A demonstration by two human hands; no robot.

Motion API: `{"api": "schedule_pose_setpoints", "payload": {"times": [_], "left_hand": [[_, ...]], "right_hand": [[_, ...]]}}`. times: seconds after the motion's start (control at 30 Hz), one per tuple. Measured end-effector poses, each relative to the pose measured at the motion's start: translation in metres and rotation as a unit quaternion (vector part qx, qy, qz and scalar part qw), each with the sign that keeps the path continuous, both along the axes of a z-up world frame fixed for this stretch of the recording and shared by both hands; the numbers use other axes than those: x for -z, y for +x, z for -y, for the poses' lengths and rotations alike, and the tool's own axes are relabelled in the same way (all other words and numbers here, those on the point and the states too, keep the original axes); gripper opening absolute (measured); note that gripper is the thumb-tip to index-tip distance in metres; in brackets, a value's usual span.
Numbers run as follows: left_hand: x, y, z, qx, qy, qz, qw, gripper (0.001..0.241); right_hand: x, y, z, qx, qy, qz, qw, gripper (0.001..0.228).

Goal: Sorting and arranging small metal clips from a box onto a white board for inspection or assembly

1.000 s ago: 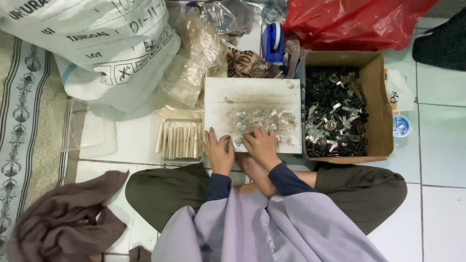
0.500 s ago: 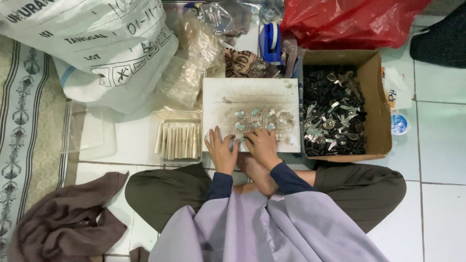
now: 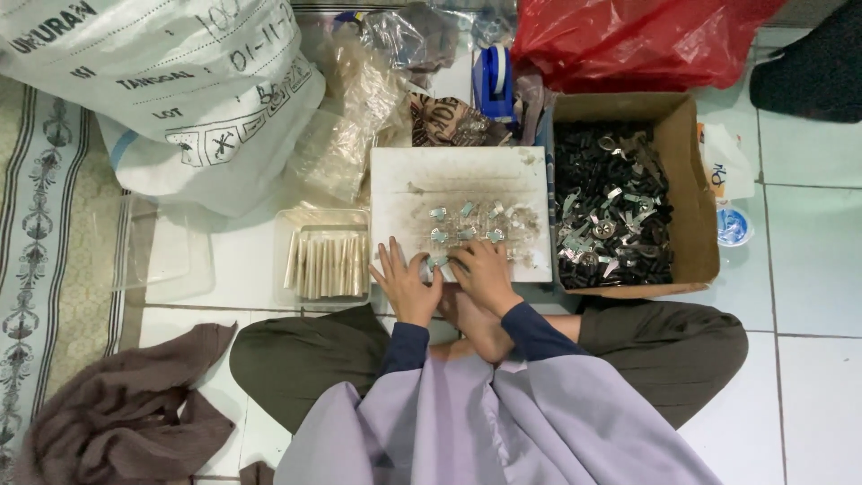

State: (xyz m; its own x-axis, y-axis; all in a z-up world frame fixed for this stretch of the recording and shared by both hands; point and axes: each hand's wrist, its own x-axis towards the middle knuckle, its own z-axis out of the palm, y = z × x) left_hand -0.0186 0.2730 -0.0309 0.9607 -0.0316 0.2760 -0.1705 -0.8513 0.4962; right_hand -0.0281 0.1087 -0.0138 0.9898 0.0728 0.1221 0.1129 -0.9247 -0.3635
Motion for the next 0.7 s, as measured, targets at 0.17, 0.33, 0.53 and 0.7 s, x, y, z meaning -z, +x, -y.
{"api": "schedule_pose_setpoints", "payload": {"times": [0.17, 0.33, 0.53, 0.7], "left_hand": [[0.002, 0.002, 0.007, 0.018, -0.033, -0.012, 0.999, 0.028], [-0.039, 0.014, 0.032, 0.046, -0.115, 0.011, 0.992, 0.027], [-0.065, 0.022, 0.135, 0.204, -0.256, 0.005, 0.945, 0.03], [-0.038, 0.022, 0.253, 0.42, -0.176, -0.259, 0.852, 0.045]], "right_hand": [[0.009, 0.001, 0.009, 0.016, 0.005, 0.037, 0.999, 0.026], [-0.019, 0.002, 0.076, 0.08, 0.045, 0.056, 0.994, 0.03], [-0.02, -0.023, 0.198, 0.266, 0.17, 0.01, 0.949, 0.041], [0.054, -0.061, 0.258, 0.198, 0.126, -0.114, 0.965, 0.028]]}}
